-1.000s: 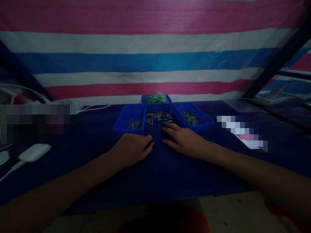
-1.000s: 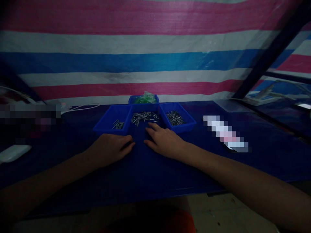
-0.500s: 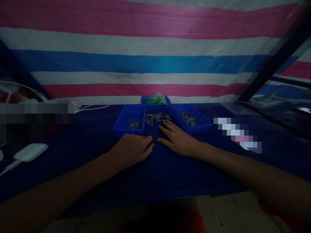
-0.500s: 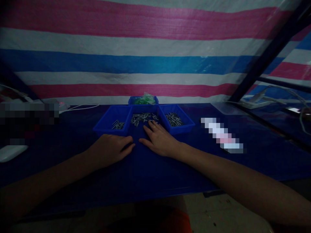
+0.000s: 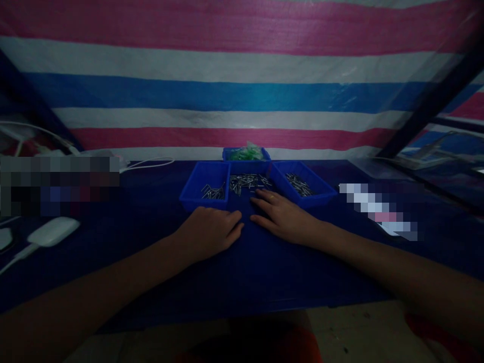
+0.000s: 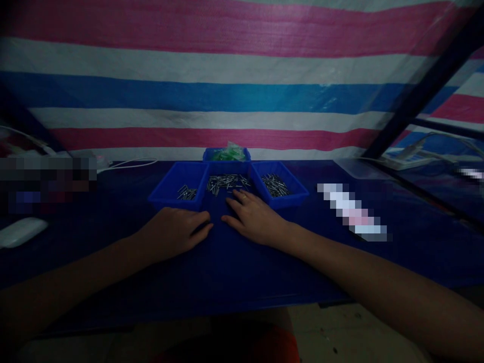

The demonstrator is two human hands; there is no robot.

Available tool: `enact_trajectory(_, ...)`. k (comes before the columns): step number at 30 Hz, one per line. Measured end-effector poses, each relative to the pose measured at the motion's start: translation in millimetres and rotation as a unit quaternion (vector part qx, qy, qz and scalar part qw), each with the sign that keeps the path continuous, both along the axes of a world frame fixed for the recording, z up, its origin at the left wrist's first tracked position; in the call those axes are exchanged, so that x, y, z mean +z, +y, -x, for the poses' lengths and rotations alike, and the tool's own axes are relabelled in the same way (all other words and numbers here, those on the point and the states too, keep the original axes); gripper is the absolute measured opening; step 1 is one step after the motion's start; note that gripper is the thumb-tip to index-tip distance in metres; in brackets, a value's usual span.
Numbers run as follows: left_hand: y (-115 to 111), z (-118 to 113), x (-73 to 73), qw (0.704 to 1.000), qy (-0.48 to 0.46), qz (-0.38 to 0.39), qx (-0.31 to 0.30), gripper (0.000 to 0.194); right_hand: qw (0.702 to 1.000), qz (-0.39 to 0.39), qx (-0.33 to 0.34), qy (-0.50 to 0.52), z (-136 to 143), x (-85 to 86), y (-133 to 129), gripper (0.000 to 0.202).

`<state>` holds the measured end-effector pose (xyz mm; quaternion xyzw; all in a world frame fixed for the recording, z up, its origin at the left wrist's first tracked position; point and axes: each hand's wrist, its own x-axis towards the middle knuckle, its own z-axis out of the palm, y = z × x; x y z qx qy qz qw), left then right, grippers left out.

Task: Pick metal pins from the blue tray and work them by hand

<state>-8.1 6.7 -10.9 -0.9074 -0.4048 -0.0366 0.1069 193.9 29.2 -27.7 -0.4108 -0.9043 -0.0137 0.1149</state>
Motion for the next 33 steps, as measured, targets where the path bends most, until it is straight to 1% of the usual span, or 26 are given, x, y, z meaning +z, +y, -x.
enact_trajectory(4,0,0,-0.3,1.0,-0.005,0.001,-0.004,0.022,1.0,-0.015,0.014,0.001,0,4.5,-4,0.045)
enact_trajectory(7,0,1,-0.6,1.0,-0.008,0.002,-0.002,0.022,0.999,-0.025,0.036,0.009,-1,6.4,-5,0.034)
enact_trajectory(10,1,1,-0.6,1.0,-0.007,0.004,-0.001,0.023,0.998,-0.015,0.062,0.018,-2,8.3,-5,0.027)
enact_trajectory(16,1,1,0.4,1.0,-0.007,0.009,-0.004,0.024,0.996,0.026,0.076,0.024,-3,13.7,-9,0.028)
enact_trajectory(23,2,2,-0.3,1.0,0.004,0.005,-0.003,0.022,0.997,0.031,0.075,0.011,-2,17.0,-15,0.024)
enact_trajectory(27,1,2,0.6,1.0,0.004,0.007,-0.001,0.023,0.997,0.026,0.074,0.011,-1,18.3,-16,0.025)
enact_trajectory(33,2,2,0.4,1.0,-0.002,0.004,-0.008,0.023,0.995,0.043,0.094,0.012,-2,17.4,-17,0.029)
